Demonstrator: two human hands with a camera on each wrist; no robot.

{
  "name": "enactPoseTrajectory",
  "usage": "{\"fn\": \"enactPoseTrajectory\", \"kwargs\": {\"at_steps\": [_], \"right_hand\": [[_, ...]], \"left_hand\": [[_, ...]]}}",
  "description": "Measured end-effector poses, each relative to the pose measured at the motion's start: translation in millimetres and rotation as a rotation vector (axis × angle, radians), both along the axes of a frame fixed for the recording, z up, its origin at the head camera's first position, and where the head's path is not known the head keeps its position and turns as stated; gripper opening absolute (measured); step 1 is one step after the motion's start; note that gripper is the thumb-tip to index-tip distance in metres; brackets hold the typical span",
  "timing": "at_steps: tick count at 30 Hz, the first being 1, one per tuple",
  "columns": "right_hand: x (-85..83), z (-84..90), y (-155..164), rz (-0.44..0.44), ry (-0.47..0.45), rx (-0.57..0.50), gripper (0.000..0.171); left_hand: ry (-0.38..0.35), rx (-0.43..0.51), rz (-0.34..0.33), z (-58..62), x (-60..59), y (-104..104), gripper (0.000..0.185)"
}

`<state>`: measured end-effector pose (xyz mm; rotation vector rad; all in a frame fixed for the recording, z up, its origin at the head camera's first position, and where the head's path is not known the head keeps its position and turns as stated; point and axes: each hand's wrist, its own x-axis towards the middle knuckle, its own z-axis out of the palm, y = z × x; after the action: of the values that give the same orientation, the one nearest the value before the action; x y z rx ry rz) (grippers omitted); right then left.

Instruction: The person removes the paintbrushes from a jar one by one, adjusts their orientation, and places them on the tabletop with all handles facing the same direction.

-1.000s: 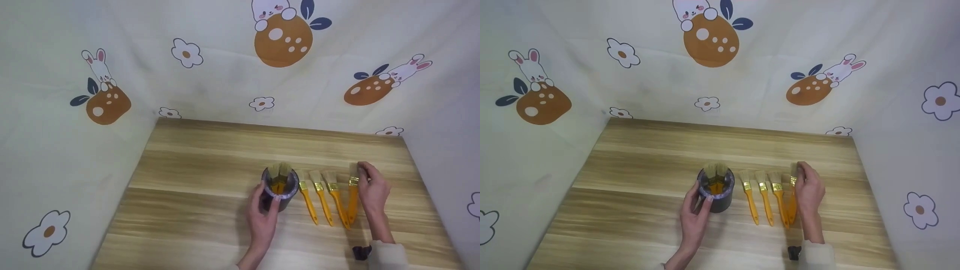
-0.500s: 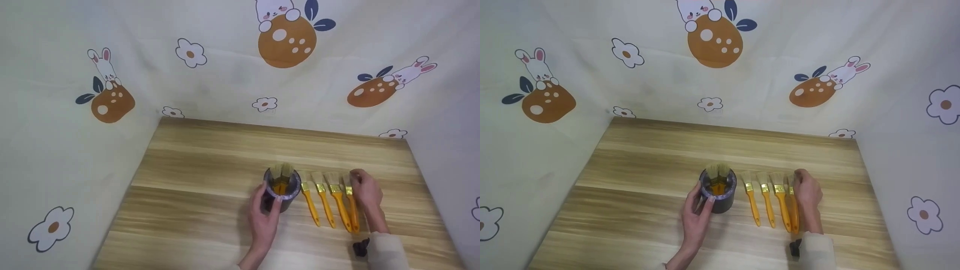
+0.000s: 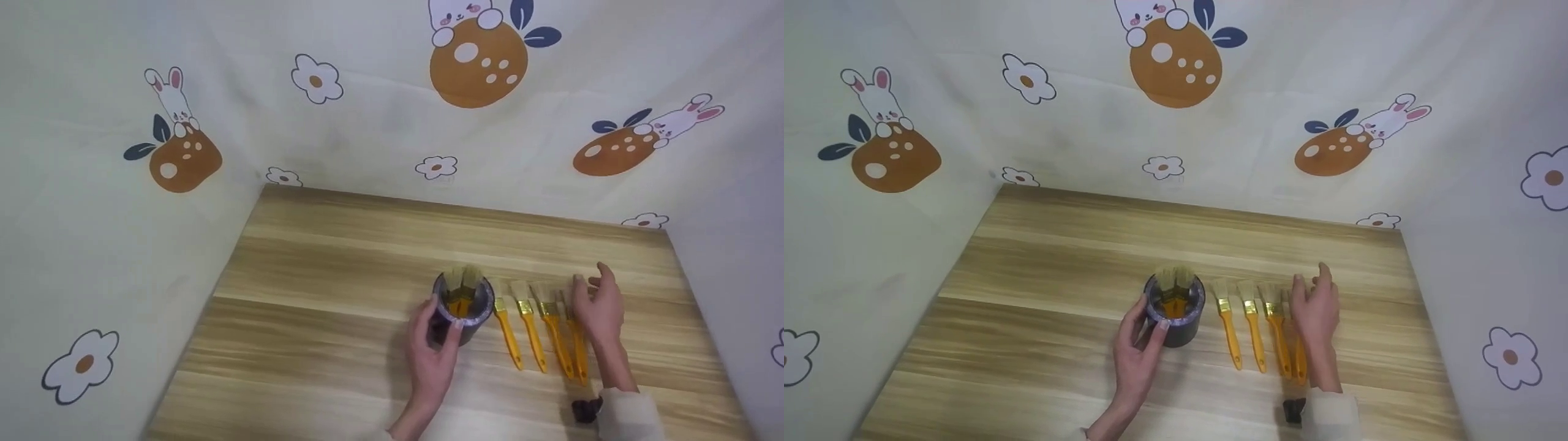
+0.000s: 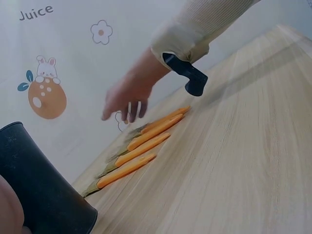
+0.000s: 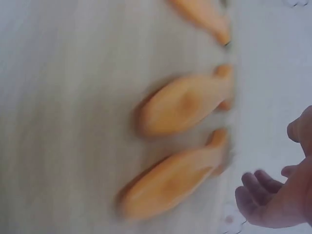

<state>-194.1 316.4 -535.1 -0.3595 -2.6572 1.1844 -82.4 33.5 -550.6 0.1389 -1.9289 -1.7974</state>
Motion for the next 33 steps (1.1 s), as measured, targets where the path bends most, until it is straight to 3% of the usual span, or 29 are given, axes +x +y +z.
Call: {"fn": "enactPoseTrajectory", "kwargs": {"at_steps": [5,10,13,18,22,33], "right_hand": [[5.7,22.0,-38,0.092,0.042,-0.141,0.050],[16.4,58.0,-89,0.288,0.139,-0.210,0.038],[22.0,70.9,-116,0.400,0.195,-0.219,0.038],[20.0,58.4,-136,0.519,0.240,-0.137,0.044],[18.1,48.8,-142,0.565,0.291,-0.043,0.049],[18.7,39.6,-146,0.565,0.492,-0.019,0.030]], "left_hand": [[-0.053,0.018,-0.002,1.2,2.6,-1,0.053],[-0.060,0.025,-0.001,1.0,3.2,0,0.053],[-0.054,0.007,0.013,1.5,2.8,1,0.052],[-0.044,-0.024,0.014,2.2,1.8,1,0.051],[-0.049,-0.022,0.000,1.3,1.2,0,0.052],[-0.049,-0.016,-0.007,2.9,1.1,-3,0.053]]}}
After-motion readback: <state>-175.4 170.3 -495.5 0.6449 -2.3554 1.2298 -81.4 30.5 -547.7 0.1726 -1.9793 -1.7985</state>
